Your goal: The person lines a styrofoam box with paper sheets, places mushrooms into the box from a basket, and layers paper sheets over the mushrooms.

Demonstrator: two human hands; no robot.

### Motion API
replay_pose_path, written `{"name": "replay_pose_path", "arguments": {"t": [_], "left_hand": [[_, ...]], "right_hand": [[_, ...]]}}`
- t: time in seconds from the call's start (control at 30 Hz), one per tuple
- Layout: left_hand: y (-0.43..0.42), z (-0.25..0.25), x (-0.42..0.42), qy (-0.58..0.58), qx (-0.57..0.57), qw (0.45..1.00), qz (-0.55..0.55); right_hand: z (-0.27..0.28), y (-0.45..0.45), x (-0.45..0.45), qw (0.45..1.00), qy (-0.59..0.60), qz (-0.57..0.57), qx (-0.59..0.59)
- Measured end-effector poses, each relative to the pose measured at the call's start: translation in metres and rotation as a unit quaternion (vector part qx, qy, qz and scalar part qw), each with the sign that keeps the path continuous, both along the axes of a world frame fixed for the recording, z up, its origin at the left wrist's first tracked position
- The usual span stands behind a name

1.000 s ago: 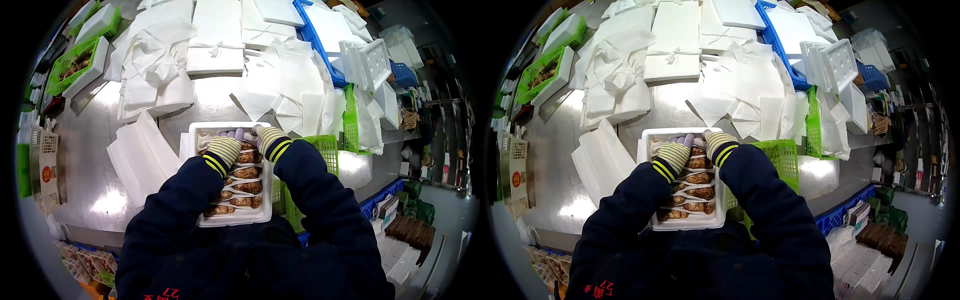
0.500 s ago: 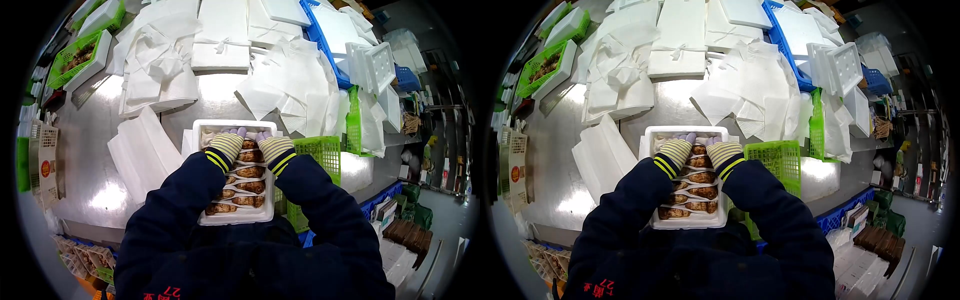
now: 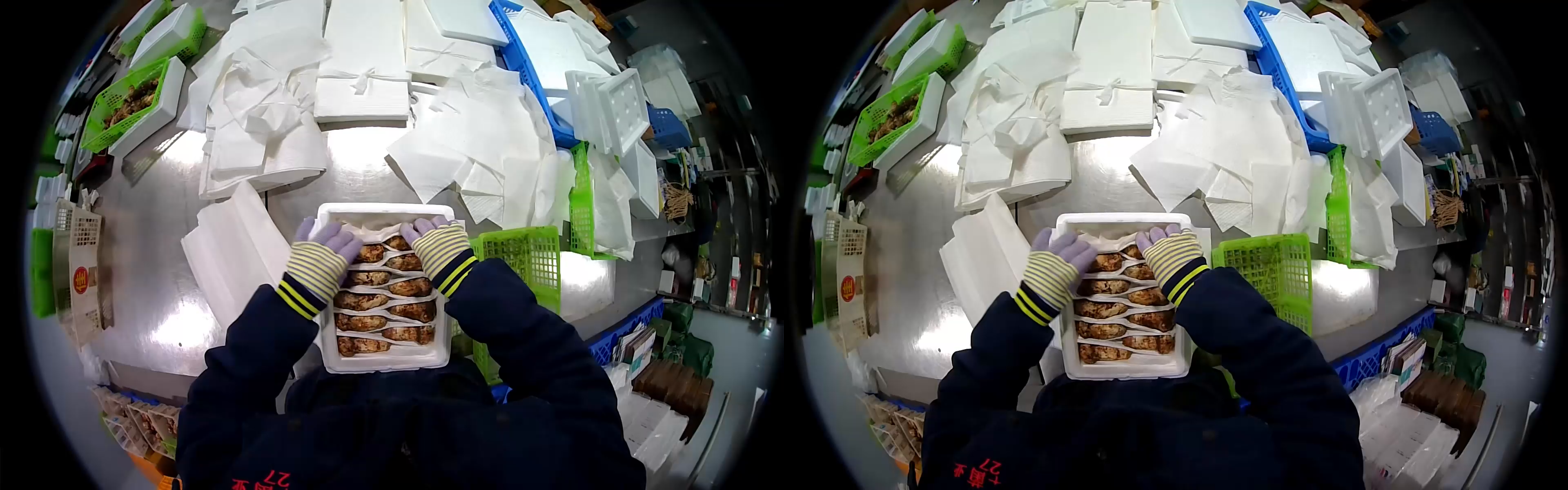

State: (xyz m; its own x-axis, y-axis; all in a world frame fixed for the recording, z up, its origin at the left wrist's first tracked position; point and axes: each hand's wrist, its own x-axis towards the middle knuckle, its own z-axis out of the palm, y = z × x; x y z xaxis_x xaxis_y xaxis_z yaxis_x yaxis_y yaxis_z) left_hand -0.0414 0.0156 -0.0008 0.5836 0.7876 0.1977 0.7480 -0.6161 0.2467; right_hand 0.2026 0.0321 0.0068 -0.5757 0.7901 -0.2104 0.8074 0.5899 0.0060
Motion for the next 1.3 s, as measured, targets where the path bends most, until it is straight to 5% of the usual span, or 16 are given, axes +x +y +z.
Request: {"name": "replay_pose_path", "arguments": {"t": [0.3,0.37,0.5,0.53,0.63,0.83,0.9,1.1,1.3], "left_hand": [[0.003,-0.029,0.019,0.129,0.017,0.99,0.046],[0.002,-0.02,0.017,0.099,0.011,0.995,0.032],[-0.013,-0.011,0.025,0.059,0.039,0.997,0.0],[-0.016,-0.016,0.029,0.06,0.021,0.998,0.0],[-0.014,-0.031,0.035,0.069,-0.024,0.997,-0.001],[-0.005,-0.024,0.04,0.166,-0.096,0.981,0.007],[-0.005,-0.028,0.039,0.154,-0.08,0.985,0.007],[-0.009,-0.02,0.042,0.05,-0.059,0.997,-0.003],[0.012,-0.025,0.082,0.105,-0.08,0.99,-0.041]], "right_hand": [[-0.004,0.004,-0.016,0.994,-0.1,-0.046,-0.007],[0.016,0.007,-0.003,0.992,-0.027,-0.062,-0.102],[0.005,-0.017,0.024,0.983,0.154,-0.036,0.094],[0.019,-0.019,0.017,0.995,0.08,-0.049,-0.033],[-0.003,-0.036,0.013,0.989,0.134,0.05,0.037],[-0.025,-0.042,-0.002,0.994,0.067,0.013,0.082],[-0.02,-0.045,-0.005,1.0,0.009,0.002,-0.002],[-0.007,-0.041,0.011,0.993,0.104,-0.017,0.049],[-0.003,-0.013,0.016,0.996,0.065,-0.017,0.067]]}}
